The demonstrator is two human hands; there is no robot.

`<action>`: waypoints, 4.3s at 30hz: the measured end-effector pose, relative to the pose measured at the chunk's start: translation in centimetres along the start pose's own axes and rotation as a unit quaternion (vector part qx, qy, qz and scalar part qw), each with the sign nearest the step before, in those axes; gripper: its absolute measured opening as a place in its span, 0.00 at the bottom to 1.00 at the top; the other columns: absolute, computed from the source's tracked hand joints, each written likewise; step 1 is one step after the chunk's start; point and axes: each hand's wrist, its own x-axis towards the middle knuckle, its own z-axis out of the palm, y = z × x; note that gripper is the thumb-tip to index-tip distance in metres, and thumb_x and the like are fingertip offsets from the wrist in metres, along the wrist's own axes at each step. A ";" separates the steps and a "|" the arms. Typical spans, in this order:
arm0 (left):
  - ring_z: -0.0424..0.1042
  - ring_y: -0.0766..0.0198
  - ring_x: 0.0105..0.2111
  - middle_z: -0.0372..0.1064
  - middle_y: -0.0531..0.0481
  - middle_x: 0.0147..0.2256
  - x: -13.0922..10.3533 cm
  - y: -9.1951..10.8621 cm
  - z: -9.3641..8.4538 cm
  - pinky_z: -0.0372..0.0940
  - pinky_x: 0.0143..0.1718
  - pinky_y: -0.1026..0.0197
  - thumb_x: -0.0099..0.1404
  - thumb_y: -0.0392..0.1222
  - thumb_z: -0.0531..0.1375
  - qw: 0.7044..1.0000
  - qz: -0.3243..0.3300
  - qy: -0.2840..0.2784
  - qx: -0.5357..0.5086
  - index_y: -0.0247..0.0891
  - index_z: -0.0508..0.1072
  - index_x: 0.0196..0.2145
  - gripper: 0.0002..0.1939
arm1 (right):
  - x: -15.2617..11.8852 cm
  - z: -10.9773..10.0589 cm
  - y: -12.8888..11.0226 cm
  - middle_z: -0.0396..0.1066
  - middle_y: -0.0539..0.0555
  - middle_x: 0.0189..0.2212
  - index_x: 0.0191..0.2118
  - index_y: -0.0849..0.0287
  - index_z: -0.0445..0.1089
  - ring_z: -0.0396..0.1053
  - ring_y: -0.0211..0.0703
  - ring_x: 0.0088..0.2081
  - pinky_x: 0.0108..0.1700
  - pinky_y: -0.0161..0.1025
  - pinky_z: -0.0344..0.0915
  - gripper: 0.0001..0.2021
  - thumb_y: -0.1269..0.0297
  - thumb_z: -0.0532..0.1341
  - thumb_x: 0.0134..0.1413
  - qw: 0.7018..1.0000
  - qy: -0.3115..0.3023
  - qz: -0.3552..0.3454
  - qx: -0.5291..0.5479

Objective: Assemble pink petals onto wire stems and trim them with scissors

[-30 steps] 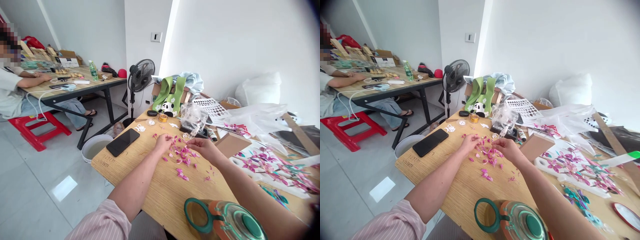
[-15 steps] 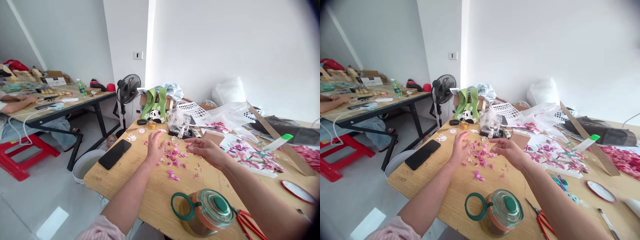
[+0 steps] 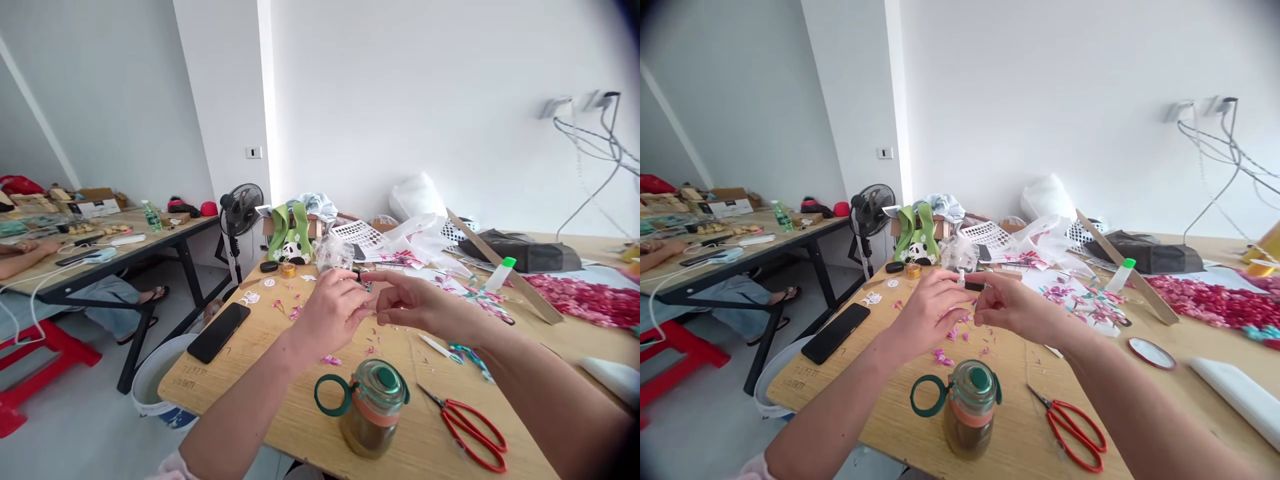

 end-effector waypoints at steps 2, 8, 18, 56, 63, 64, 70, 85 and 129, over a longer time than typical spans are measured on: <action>0.65 0.57 0.46 0.74 0.46 0.34 -0.2 1.4 0.1 0.62 0.49 0.49 0.64 0.37 0.55 1.000 0.000 0.002 -0.006 0.37 0.74 0.38 0.08 | -1.6 0.1 -0.6 0.69 0.48 0.22 0.57 0.59 0.60 0.64 0.39 0.26 0.27 0.36 0.58 0.32 0.65 0.64 0.44 1.000 0.010 -0.009 -0.021; 0.66 0.62 0.33 0.72 0.48 0.27 -1.4 6.0 1.0 0.63 0.40 0.56 0.63 0.34 0.55 0.996 -0.042 0.045 -0.071 0.37 0.74 0.30 0.08 | -6.7 0.2 -1.1 0.73 0.52 0.28 0.56 0.52 0.64 0.69 0.44 0.31 0.33 0.41 0.66 0.26 0.62 0.63 0.49 0.995 0.053 -0.038 -0.071; 0.68 0.64 0.26 0.71 0.51 0.23 -4.1 12.9 4.0 0.62 0.32 0.61 0.60 0.40 0.59 0.926 -0.291 0.037 -0.239 0.41 0.75 0.25 0.08 | -16.9 5.0 5.2 0.73 0.55 0.30 0.46 0.44 0.74 0.71 0.50 0.34 0.34 0.43 0.70 0.20 0.56 0.68 0.42 0.941 0.322 -0.098 0.032; 0.70 0.62 0.34 0.74 0.45 0.32 -7.7 14.0 12.8 0.63 0.38 0.63 0.59 0.46 0.60 0.779 -0.416 -0.052 -0.466 0.33 0.76 0.32 0.12 | -21.8 6.1 8.8 0.59 0.49 0.22 0.22 0.58 0.67 0.56 0.38 0.27 0.29 0.35 0.54 0.16 0.51 0.63 0.49 0.906 0.408 0.105 0.036; 0.70 0.61 0.32 0.74 0.45 0.30 -5.9 14.9 13.9 0.63 0.37 0.61 0.51 0.45 0.65 0.735 -0.436 -0.102 -0.510 0.32 0.77 0.29 0.12 | -21.3 6.8 8.5 0.64 0.49 0.22 0.24 0.59 0.68 0.59 0.38 0.28 0.32 0.35 0.56 0.17 0.50 0.60 0.52 0.928 0.352 0.126 -0.006; 0.69 0.61 0.32 0.74 0.45 0.29 -5.8 14.9 14.1 0.63 0.37 0.61 0.51 0.45 0.66 0.734 -0.437 -0.109 -0.508 0.33 0.77 0.28 0.12 | -21.3 6.7 8.7 0.65 0.50 0.23 0.24 0.59 0.69 0.59 0.39 0.28 0.32 0.35 0.57 0.17 0.50 0.60 0.52 0.930 0.345 0.129 -0.014; 0.67 0.63 0.29 0.72 0.47 0.26 -5.9 14.8 14.8 0.61 0.33 0.61 0.48 0.43 0.67 0.705 -0.454 -0.131 -0.529 0.33 0.77 0.27 0.10 | -21.3 6.6 9.5 0.67 0.51 0.24 0.24 0.59 0.69 0.62 0.39 0.29 0.32 0.36 0.59 0.17 0.50 0.58 0.54 0.935 0.322 0.140 -0.044; 0.63 0.70 0.22 0.66 0.51 0.19 -7.0 13.9 16.8 0.58 0.31 0.63 0.42 0.40 0.69 0.519 -0.575 0.007 -0.632 0.32 0.74 0.21 0.10 | -16.0 4.7 16.5 0.72 0.59 0.34 0.35 0.59 0.73 0.68 0.48 0.38 0.42 0.41 0.61 0.12 0.65 0.52 0.60 0.869 0.221 0.143 -0.420; 0.63 0.68 0.24 0.68 0.52 0.20 -7.7 13.2 17.5 0.58 0.30 0.64 0.46 0.39 0.64 0.641 -0.566 -0.013 -0.518 0.34 0.74 0.21 0.05 | -22.8 6.5 11.3 0.63 0.48 0.17 0.22 0.56 0.56 0.51 0.35 0.19 0.23 0.35 0.45 0.20 0.47 0.53 0.56 0.929 -0.006 0.248 -0.275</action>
